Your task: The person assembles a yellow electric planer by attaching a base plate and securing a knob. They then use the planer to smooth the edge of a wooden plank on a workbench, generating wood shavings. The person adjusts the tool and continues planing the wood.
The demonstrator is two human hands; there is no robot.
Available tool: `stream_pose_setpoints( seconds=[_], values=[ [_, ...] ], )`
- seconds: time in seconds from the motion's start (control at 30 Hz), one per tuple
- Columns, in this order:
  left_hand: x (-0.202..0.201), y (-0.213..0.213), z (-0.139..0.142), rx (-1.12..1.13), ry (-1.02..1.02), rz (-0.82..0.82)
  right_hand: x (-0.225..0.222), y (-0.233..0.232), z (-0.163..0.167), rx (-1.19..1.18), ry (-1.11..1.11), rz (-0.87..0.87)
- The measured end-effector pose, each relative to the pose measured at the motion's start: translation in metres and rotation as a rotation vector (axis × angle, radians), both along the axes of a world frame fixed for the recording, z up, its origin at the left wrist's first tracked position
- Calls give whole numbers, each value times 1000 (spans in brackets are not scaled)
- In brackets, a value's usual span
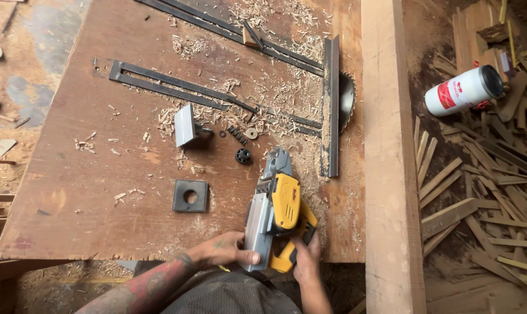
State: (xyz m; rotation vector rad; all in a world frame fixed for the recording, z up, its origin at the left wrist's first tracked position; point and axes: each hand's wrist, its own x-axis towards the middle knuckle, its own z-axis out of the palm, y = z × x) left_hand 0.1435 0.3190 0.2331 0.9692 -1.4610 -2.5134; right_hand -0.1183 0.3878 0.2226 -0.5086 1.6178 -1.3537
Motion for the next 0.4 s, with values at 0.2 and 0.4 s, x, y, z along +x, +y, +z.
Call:
stream_pose_setpoints(
  seconds=[0.2, 0.4],
  values=[
    [38, -2, -16, -178, -5, -151, 16, 8, 25, 105, 260, -171],
    [93, -21, -4, -65, -208, -145, -15, 20, 62, -50, 378, -296]
  ],
)
